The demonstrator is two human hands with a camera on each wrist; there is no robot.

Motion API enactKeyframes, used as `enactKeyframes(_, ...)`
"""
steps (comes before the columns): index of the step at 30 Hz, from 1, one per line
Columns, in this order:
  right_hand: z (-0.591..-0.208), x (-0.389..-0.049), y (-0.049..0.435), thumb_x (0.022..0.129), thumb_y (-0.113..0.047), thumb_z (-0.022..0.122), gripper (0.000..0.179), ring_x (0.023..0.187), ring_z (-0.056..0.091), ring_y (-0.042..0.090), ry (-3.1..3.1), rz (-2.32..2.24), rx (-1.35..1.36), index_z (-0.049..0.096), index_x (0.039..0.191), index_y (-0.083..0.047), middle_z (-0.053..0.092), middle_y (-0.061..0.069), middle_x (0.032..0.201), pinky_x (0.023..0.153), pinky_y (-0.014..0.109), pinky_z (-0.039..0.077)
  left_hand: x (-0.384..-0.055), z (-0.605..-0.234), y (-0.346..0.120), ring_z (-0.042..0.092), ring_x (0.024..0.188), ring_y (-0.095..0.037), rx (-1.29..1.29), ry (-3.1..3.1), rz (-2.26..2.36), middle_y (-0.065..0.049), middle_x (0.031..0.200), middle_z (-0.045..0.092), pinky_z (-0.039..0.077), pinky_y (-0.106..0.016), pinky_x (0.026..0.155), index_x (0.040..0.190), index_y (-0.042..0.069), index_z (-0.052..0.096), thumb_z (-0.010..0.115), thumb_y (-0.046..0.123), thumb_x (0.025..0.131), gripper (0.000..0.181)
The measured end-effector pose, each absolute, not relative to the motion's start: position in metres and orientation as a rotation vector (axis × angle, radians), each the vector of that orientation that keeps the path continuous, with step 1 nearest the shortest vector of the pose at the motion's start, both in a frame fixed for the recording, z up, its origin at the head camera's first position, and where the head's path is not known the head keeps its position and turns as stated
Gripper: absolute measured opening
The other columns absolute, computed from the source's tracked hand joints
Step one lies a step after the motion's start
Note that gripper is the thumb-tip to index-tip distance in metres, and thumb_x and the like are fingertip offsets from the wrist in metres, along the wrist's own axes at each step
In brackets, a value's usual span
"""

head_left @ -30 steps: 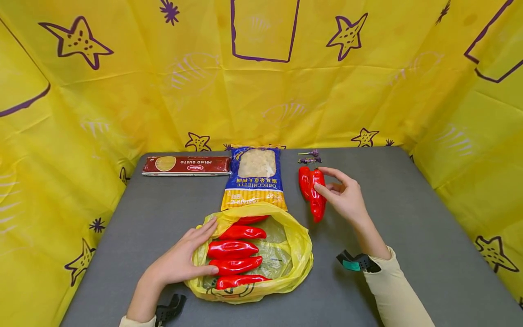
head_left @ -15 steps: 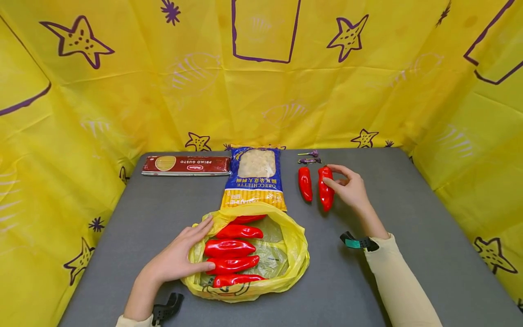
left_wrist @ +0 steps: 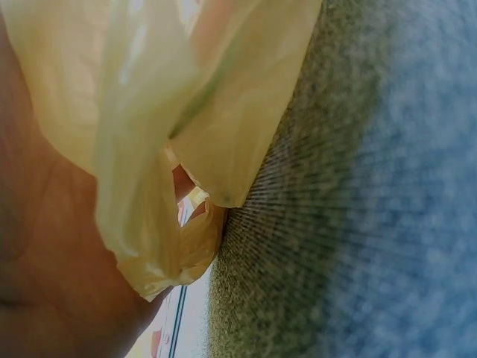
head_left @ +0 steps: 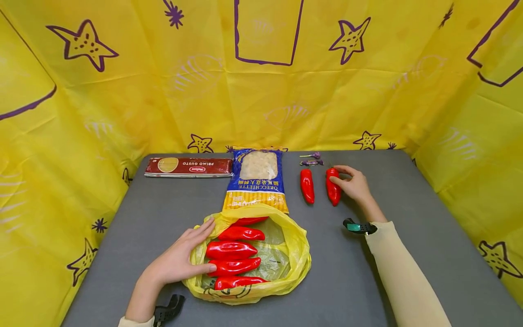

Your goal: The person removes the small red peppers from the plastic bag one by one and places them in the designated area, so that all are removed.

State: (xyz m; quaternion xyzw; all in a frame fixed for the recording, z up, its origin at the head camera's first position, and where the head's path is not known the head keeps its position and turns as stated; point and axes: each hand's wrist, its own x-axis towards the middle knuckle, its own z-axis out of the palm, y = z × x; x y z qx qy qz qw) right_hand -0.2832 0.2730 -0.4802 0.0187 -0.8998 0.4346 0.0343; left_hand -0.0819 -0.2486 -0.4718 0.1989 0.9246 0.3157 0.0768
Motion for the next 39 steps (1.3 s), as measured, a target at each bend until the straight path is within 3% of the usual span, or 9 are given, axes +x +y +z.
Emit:
enactKeyframes(6, -0.486, -0.287, 0.274, 0.098, -0.032, 0.076, 0.050, 0.080, 0.068, 0.014, -2.759, 1.296, 0.052, 0.067, 0.140, -0.006, 0.069, 0.021, 0.136, 0.064, 0.017, 0.050, -0.081, -0.472, -0.248, 0.041, 0.142, -0.029, 0.561, 2.757, 0.950, 0.008, 0.174, 0.031, 0.048, -0.063, 0.106, 0.167, 0.025, 0.037, 0.082, 0.066, 0.081, 0.105)
enactKeyframes(13, -0.492, -0.286, 0.270, 0.099, -0.033, 0.073, 0.047, 0.093, 0.066, 0.027, -2.693, 1.216, 0.055, 0.069, 0.138, -0.008, 0.071, 0.020, 0.133, 0.068, 0.017, 0.045, -0.083, -0.472, -0.247, 0.040, 0.143, -0.034, 0.584, 2.763, 0.941, 0.004, 0.174, 0.030, 0.048, -0.066, 0.104, 0.168, 0.025, 0.035, 0.080, 0.065, 0.084, 0.103)
enactKeyframes(22, -0.503, -0.284, 0.264, 0.099, -0.031, 0.072, 0.043, 0.075, 0.054, 0.017, -2.597, 1.149, 0.040, 0.071, 0.135, -0.006, 0.074, 0.022, 0.106, 0.060, 0.020, 0.039, -0.084, -0.470, -0.246, 0.040, 0.142, -0.033, 0.560, 2.746, 0.930, 0.003, 0.174, 0.031, 0.051, -0.062, 0.102, 0.168, 0.025, 0.035, 0.079, 0.067, 0.083, 0.104)
enactKeyframes(30, -0.504, -0.287, 0.264, 0.100, -0.030, 0.070, 0.045, 0.087, 0.059, 0.027, -2.606, 1.106, 0.068, 0.069, 0.137, -0.004, 0.069, 0.023, 0.119, 0.072, 0.026, 0.043, -0.084, -0.472, -0.246, 0.042, 0.140, -0.030, 0.567, 2.752, 0.934, 0.003, 0.174, 0.031, 0.051, -0.060, 0.102, 0.168, 0.023, 0.034, 0.079, 0.067, 0.083, 0.105)
enactKeyframes(39, -0.501, -0.283, 0.265, 0.100, -0.030, 0.072, 0.047, 0.086, 0.053, 0.019, -2.591, 1.164, 0.048, 0.067, 0.138, -0.003, 0.068, 0.022, 0.125, 0.077, 0.027, 0.040, -0.084, -0.472, -0.247, 0.041, 0.142, -0.033, 0.561, 2.760, 0.906, 0.004, 0.174, 0.031, 0.051, -0.063, 0.102, 0.168, 0.025, 0.033, 0.078, 0.068, 0.084, 0.105)
